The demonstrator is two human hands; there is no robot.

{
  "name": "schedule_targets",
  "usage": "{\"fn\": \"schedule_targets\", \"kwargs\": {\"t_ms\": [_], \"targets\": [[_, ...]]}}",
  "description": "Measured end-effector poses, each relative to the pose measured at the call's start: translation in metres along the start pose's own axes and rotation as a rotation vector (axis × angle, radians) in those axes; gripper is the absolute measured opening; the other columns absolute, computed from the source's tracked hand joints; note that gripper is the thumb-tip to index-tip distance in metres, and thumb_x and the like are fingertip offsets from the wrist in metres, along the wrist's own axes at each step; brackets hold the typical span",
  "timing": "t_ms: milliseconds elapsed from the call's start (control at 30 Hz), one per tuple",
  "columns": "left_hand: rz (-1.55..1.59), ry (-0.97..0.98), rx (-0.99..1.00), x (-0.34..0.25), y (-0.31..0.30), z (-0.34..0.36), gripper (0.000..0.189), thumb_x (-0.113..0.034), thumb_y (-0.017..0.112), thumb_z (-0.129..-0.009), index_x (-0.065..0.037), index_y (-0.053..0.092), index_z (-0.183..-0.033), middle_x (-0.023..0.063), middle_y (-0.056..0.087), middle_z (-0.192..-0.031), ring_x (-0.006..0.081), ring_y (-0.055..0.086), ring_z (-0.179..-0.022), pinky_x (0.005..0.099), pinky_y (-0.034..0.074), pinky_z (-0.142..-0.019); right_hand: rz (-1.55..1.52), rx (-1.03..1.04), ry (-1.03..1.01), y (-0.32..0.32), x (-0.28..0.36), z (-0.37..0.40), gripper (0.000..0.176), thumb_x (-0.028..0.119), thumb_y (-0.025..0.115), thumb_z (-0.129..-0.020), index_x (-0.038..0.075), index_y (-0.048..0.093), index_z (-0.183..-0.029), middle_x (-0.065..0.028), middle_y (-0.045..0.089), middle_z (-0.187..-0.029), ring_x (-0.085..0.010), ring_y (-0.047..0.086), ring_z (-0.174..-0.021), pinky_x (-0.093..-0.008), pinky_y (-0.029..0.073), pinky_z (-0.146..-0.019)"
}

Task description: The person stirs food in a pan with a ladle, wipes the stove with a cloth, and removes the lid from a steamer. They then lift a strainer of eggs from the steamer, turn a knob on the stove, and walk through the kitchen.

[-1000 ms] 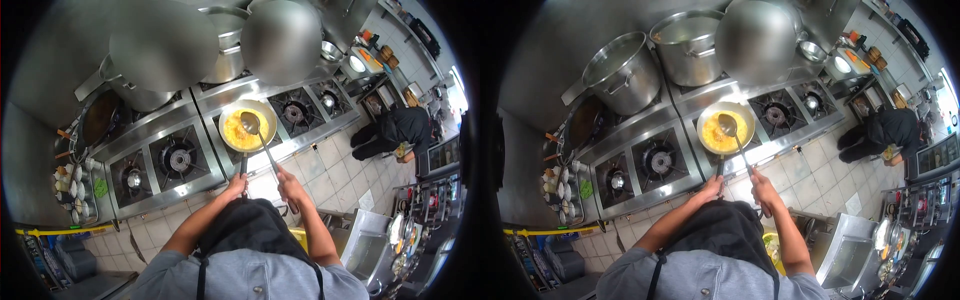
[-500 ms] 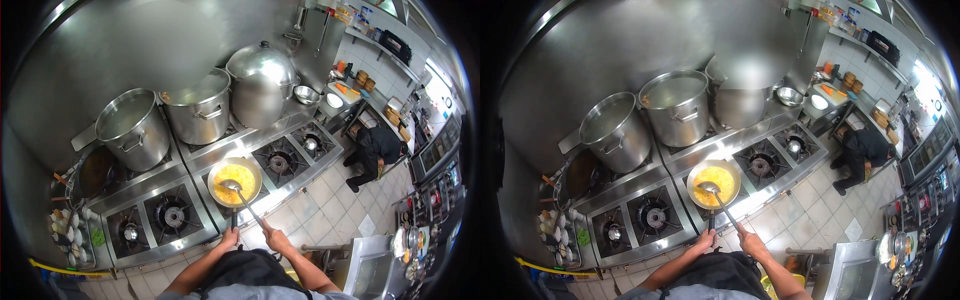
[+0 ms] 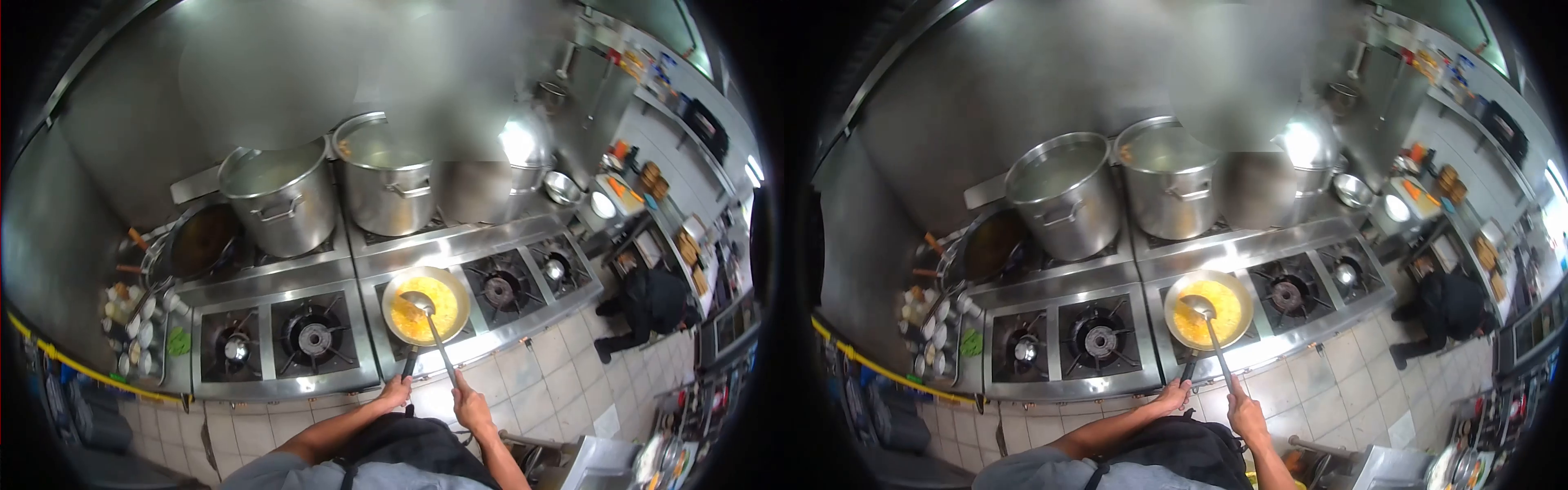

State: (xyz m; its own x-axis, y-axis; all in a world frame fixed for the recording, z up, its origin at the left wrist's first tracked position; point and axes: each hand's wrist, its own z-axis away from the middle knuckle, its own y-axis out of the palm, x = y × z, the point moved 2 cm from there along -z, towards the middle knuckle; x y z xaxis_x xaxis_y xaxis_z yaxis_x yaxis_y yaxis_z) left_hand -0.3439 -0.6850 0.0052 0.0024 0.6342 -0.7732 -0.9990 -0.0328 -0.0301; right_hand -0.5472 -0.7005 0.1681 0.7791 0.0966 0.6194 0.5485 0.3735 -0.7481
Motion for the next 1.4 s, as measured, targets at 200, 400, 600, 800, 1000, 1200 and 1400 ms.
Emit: {"fn": "schedule_targets", "kwargs": {"t_ms": [200, 400, 600, 800, 1000, 1200, 1400], "targets": [[-0.096, 0.005, 0.009, -0.005, -0.007, 0.006, 0.035, -0.034, 0.044, -0.1, 0.0, 0.049, -0.096, 0.0077, 0.054, -0.073, 0.0178, 0.053, -0.058, 0.0318, 0.046, -0.047, -0.002, -0.058, -0.043, 0.009, -0.005, -0.008, 0.048, 0.016, 0.05, -0.094, 0.007, 0.043, -0.14, -0.0326, 0.062, -0.087, -0.0514, 0.059, -0.082, -0.0557, 0.047, -0.076], [-0.136, 0.03, -0.041, -0.013, -0.005, 0.011, 0.035, -0.035, 0.04, -0.102, -0.004, 0.049, -0.089, 0.0057, 0.052, -0.065, 0.0152, 0.049, -0.05, 0.0305, 0.044, -0.042, 0.031, -0.069, 0.003, 0.021, -0.018, -0.015, 0.047, 0.015, 0.049, -0.094, 0.006, 0.042, -0.14, -0.0318, 0.061, -0.08, -0.0503, 0.059, -0.078, -0.0574, 0.046, -0.073], [-0.068, -0.042, 0.003, -0.016, -0.006, 0.012, 0.032, -0.033, 0.044, -0.1, -0.002, 0.05, -0.101, 0.0048, 0.052, -0.073, 0.0148, 0.052, -0.057, 0.0296, 0.043, -0.043, 0.016, -0.079, 0.001, 0.013, -0.003, -0.014, 0.049, 0.015, 0.049, -0.095, 0.007, 0.039, -0.142, -0.0316, 0.061, -0.077, -0.0503, 0.059, -0.074, -0.0571, 0.046, -0.07], [0.015, -0.059, 0.012, -0.009, -0.005, 0.008, 0.028, -0.031, 0.045, -0.1, -0.003, 0.049, -0.102, 0.0039, 0.051, -0.073, 0.0139, 0.051, -0.057, 0.0292, 0.043, -0.043, 0.023, -0.064, 0.019, 0.02, -0.006, -0.014, 0.05, 0.015, 0.048, -0.095, 0.008, 0.037, -0.144, -0.0311, 0.062, -0.079, -0.0497, 0.06, -0.076, -0.0555, 0.047, -0.073], [-0.022, -0.044, 0.019, -0.007, -0.005, 0.006, 0.028, -0.031, 0.044, -0.102, -0.003, 0.048, -0.101, 0.005, 0.051, -0.076, 0.0126, 0.049, -0.056, 0.0274, 0.041, -0.04, 0.016, -0.089, 0.052, 0.024, -0.011, -0.013, 0.048, 0.014, 0.05, -0.094, 0.008, 0.04, -0.141, -0.0319, 0.061, -0.079, -0.0498, 0.06, -0.076, -0.0551, 0.047, -0.07], [-0.041, -0.042, 0.009, -0.011, -0.005, 0.005, 0.032, -0.032, 0.044, -0.101, 0.0, 0.048, -0.099, 0.0056, 0.052, -0.075, 0.0136, 0.051, -0.056, 0.0283, 0.043, -0.04, -0.013, -0.111, 0.069, 0.022, -0.01, -0.017, 0.047, 0.015, 0.049, -0.094, 0.008, 0.043, -0.14, -0.0329, 0.061, -0.085, -0.0498, 0.06, -0.082, -0.0564, 0.047, -0.075], [0.031, -0.053, 0.023, -0.011, -0.004, 0.009, 0.024, -0.027, 0.041, -0.103, -0.003, 0.045, -0.099, 0.0053, 0.048, -0.075, 0.0129, 0.047, -0.056, 0.0267, 0.038, -0.039, -0.017, -0.185, -0.041, 0.012, -0.01, -0.017, 0.048, 0.013, 0.047, -0.095, 0.006, 0.04, -0.142, -0.0333, 0.06, -0.079, -0.0505, 0.059, -0.076, -0.0564, 0.047, -0.071]]}}
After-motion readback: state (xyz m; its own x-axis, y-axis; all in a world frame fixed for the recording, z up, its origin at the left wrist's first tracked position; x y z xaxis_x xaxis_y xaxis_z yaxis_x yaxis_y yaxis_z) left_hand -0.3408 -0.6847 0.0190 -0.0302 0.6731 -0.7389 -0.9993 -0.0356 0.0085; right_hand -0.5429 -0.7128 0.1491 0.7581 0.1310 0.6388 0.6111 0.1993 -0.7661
